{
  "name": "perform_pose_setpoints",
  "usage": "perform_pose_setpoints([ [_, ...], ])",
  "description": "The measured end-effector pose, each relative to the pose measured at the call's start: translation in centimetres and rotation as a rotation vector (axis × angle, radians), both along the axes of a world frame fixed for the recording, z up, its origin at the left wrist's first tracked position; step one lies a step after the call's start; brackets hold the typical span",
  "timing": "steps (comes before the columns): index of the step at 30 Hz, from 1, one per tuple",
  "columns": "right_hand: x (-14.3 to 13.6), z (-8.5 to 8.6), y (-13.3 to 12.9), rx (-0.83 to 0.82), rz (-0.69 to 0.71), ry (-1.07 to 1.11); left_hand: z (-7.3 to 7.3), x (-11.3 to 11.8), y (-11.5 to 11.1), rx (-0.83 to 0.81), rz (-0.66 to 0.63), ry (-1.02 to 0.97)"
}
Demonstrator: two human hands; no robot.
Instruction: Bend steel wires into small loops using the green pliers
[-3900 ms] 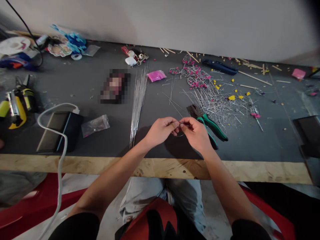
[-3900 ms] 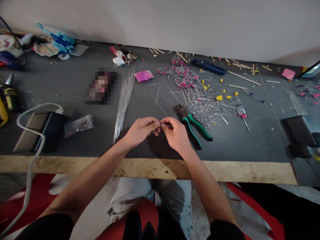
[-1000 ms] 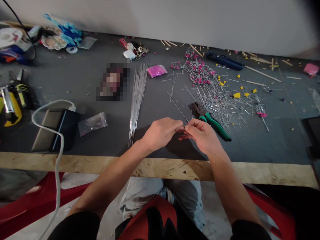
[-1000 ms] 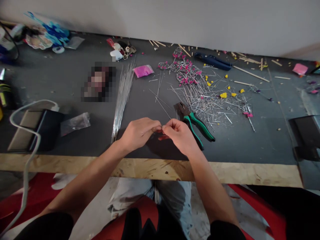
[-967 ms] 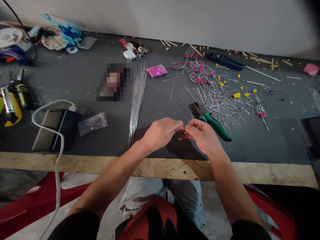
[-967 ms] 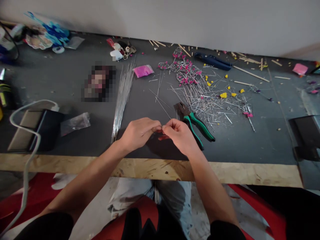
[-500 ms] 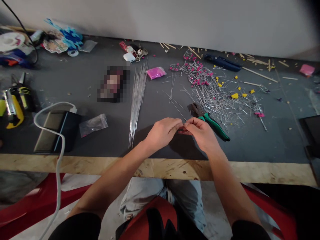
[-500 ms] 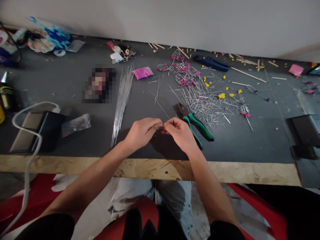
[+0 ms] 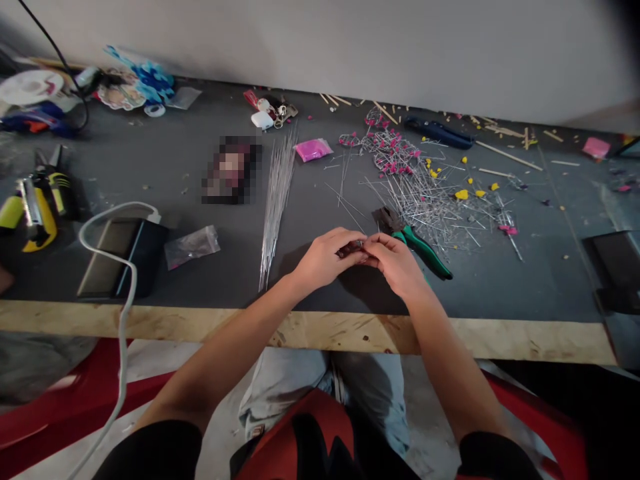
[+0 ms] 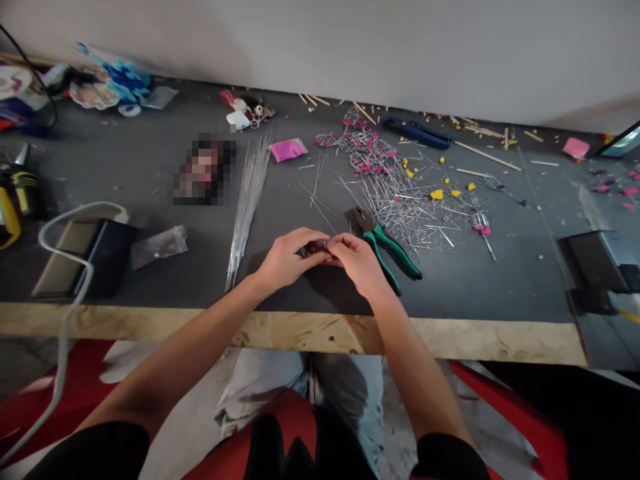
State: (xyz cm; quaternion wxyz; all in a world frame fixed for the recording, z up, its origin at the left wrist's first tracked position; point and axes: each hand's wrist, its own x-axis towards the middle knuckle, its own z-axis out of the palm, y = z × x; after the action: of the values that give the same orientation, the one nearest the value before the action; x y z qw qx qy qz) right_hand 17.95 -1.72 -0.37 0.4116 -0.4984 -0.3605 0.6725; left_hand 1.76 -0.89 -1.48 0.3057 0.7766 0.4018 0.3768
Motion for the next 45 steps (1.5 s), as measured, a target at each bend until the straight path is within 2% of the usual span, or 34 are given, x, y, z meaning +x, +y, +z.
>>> perform_pose_setpoints([
  [7,0.4,-0.3,0.1,0.114,0.100,-0.133,-0.2,0.3,-0.2,0.011,0.009,0.041],
  [13,0.4,-0.3,0.3,0.052,0.053,-0.076,-0.1,0.7,-0.6,-0.099,0.143,0.065],
  [16,0.4,-0.5,0.4,0.037,0.060,-0.058,0.0,0.7,-0.6,-0.058,0.123,0.114],
  [20,0.4,-0.8,0.4,0.020,0.051,-0.025,0.0,0.7,-0.6,-0.019,0.100,0.081],
  [25,0.3,-1.0,0.5,0.005,0.029,0.016,0.0,0.8,-0.8,-0.118,0.175,0.086],
  [31,0.7,-0.9,0.6,0.025,0.127,-0.035,0.1,0.8,-0.8,-0.118,0.038,0.148],
  [34,0.8,-1.0,0.7,0.024,0.158,-0.047,-0.1,0.8,-0.8,-0.183,0.035,0.127],
  [39,1.0,-1.7,0.8,0.014,0.154,-0.012,-0.7,0.5,-0.6,-0.294,0.144,0.110],
  [45,1.0,-1.4,0.7,0.001,0.135,0.013,-0.8,0.2,-0.2,-0.330,0.104,-0.058],
])
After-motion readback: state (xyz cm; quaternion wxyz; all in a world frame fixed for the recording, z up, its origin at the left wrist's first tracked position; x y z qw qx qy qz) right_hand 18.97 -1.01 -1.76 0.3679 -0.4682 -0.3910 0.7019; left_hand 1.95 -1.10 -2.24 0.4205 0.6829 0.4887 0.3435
